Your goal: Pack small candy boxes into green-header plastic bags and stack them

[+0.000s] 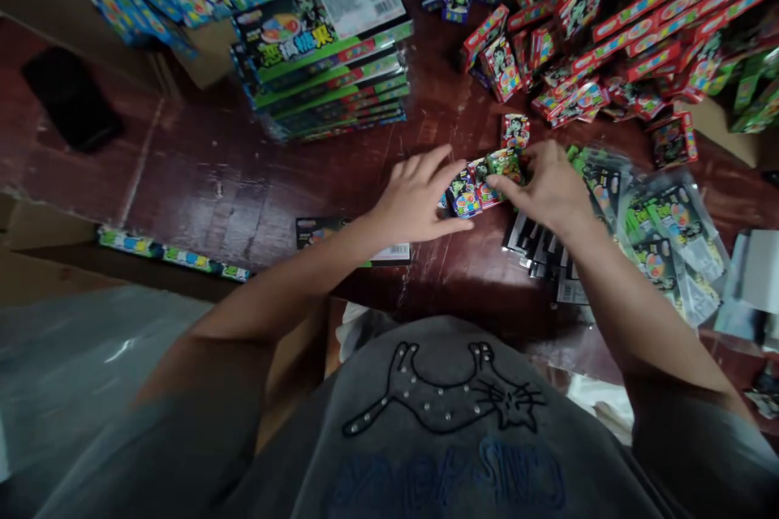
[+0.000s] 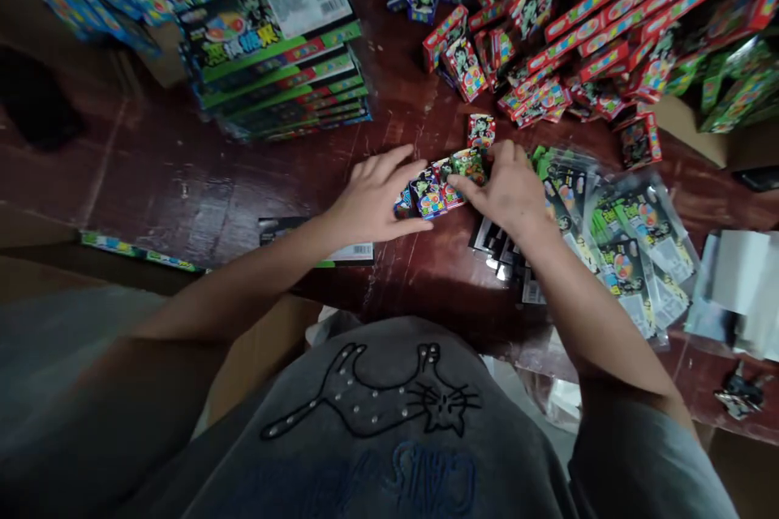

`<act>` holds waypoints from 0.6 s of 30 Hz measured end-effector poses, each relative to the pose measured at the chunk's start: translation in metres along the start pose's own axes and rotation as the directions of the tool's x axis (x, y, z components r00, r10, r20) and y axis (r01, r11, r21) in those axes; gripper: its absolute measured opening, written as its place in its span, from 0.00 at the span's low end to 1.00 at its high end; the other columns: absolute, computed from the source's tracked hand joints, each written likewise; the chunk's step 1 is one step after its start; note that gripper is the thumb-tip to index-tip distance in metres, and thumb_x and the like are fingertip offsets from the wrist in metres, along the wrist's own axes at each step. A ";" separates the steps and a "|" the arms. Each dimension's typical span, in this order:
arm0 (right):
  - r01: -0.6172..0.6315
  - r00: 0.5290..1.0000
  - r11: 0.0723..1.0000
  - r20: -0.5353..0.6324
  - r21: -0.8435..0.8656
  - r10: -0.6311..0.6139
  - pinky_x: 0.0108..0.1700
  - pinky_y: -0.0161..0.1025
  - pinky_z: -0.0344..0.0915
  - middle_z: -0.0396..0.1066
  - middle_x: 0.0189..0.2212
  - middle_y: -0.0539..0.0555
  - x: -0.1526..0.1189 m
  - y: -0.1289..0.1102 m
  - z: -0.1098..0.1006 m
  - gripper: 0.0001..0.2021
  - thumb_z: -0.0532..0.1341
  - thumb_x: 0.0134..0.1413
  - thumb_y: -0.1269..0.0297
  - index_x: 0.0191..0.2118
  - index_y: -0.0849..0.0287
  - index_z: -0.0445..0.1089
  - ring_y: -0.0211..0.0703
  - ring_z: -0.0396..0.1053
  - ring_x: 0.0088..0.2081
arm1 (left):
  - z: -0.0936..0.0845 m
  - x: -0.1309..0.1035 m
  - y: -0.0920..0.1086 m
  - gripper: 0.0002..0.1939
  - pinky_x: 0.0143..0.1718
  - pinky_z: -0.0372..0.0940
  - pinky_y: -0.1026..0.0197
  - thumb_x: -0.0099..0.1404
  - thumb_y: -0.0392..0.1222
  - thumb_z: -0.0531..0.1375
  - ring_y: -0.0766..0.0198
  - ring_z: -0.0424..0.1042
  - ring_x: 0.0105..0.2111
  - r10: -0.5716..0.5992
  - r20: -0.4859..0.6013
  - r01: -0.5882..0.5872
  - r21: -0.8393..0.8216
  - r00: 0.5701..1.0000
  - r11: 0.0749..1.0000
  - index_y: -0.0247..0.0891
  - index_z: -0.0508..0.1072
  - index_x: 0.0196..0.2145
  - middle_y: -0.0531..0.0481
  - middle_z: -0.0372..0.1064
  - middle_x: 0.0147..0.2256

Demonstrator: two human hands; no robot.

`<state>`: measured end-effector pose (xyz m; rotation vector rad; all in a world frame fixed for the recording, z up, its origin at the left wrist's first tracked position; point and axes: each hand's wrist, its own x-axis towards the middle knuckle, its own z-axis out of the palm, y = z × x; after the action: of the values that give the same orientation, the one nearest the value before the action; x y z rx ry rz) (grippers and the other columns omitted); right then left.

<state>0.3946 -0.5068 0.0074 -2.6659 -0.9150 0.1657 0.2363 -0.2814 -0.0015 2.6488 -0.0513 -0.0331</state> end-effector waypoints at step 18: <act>0.099 0.990 0.989 0.115 -0.107 -0.086 0.65 0.76 0.61 0.73 0.61 0.76 -0.001 0.006 -0.044 0.43 0.53 0.69 0.31 0.74 0.62 0.61 0.78 0.69 0.66 | -0.050 -0.065 -0.056 0.59 0.74 0.47 0.30 0.60 0.67 0.74 0.33 0.47 0.77 0.123 0.242 -0.141 0.059 0.962 0.988 0.44 0.54 0.78 0.34 0.41 0.80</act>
<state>0.4068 -0.5236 0.0468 -2.7332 -1.1117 0.2484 0.1743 -0.2059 0.0171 2.6964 -0.3145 -0.3106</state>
